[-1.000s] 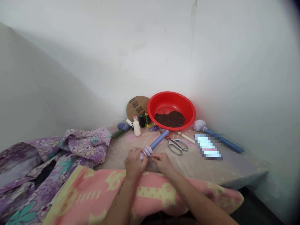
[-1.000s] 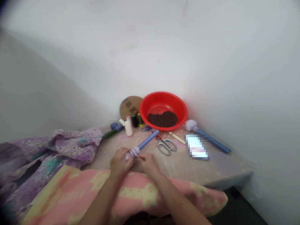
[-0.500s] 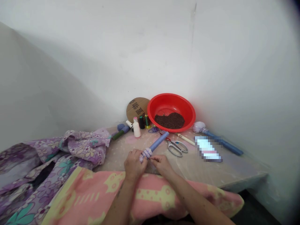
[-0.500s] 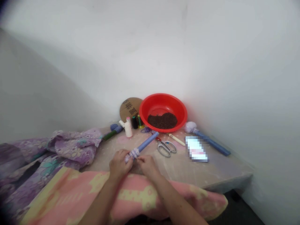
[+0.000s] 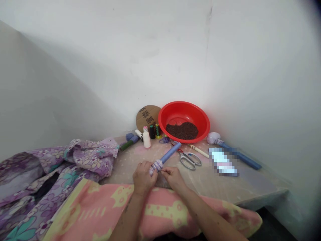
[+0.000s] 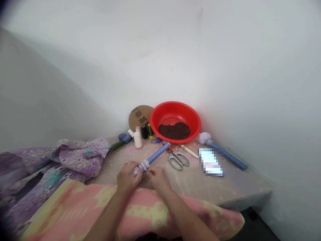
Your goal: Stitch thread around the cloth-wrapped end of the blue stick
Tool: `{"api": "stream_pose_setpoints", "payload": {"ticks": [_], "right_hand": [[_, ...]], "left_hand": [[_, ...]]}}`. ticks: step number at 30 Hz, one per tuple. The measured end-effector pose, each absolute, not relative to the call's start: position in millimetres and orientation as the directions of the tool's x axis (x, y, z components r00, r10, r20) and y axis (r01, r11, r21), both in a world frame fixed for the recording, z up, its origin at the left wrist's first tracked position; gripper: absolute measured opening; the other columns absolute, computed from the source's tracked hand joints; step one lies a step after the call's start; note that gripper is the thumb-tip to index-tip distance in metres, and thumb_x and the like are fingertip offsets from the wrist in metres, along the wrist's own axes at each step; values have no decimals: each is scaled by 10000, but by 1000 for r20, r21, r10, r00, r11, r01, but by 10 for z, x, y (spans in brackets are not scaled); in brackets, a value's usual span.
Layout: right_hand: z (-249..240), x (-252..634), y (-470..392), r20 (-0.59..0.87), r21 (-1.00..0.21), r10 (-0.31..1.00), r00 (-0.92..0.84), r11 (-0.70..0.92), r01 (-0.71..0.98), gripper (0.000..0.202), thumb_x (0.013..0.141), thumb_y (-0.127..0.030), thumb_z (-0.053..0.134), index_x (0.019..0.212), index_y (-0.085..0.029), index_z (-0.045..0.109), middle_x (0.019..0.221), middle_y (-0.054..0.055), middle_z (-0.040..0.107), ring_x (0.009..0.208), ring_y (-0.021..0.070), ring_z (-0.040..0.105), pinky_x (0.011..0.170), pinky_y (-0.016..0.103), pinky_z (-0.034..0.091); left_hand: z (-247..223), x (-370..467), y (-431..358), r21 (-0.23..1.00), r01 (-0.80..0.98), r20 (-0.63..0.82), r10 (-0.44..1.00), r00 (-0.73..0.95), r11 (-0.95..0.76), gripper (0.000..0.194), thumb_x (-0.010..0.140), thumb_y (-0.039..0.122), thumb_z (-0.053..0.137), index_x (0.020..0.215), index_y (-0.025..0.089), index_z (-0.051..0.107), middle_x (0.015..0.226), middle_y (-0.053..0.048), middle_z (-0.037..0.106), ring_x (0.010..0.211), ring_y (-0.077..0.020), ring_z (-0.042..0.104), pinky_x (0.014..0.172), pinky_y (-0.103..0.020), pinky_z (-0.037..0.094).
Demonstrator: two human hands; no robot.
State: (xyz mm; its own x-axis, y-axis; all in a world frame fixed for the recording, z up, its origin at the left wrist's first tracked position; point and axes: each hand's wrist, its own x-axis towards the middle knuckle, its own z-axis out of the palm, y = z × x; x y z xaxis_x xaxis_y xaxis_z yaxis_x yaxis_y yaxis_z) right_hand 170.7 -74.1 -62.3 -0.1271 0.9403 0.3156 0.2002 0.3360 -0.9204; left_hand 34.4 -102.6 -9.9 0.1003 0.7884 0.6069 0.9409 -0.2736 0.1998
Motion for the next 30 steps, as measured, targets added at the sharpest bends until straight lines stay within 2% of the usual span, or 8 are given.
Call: {"api": "stream_pose_setpoints", "payload": {"ticks": [11,19,25,30], "right_hand": [[-680,1672,-703,324,-907,939,-115,343,245,199,701,-251,452,595,-143,581,494,-26,486,481,87,404,438,180,297],[-648,1639,-707,310,-921,949,-54,314,233,164,695,-279,478,692,-155,586,537,-7,554,511,115,485,458,200,346],[-558,1640,-759,257,-947,966,-19,256,194,162,700,-311,498,766,-171,542,473,-37,520,425,95,461,406,191,321],[-475,1632,-791,151,-981,988,-35,154,120,167,704,-320,498,788,-176,509,426,-64,483,355,80,431,360,181,297]], "left_hand": [[-89,343,-1029,191,938,612,783,116,-288,198,708,285,455,850,204,567,845,-42,577,817,-177,505,671,-254,386],[-87,355,-1033,168,941,612,779,133,-293,203,702,285,449,844,202,567,838,-41,579,807,-179,502,662,-263,388],[-91,359,-1035,167,944,611,782,127,-283,207,704,292,442,847,201,560,848,-39,577,817,-182,497,666,-262,385],[-81,367,-1040,161,944,609,781,136,-289,206,706,289,438,849,207,562,843,-39,577,819,-182,495,647,-258,380]]}}
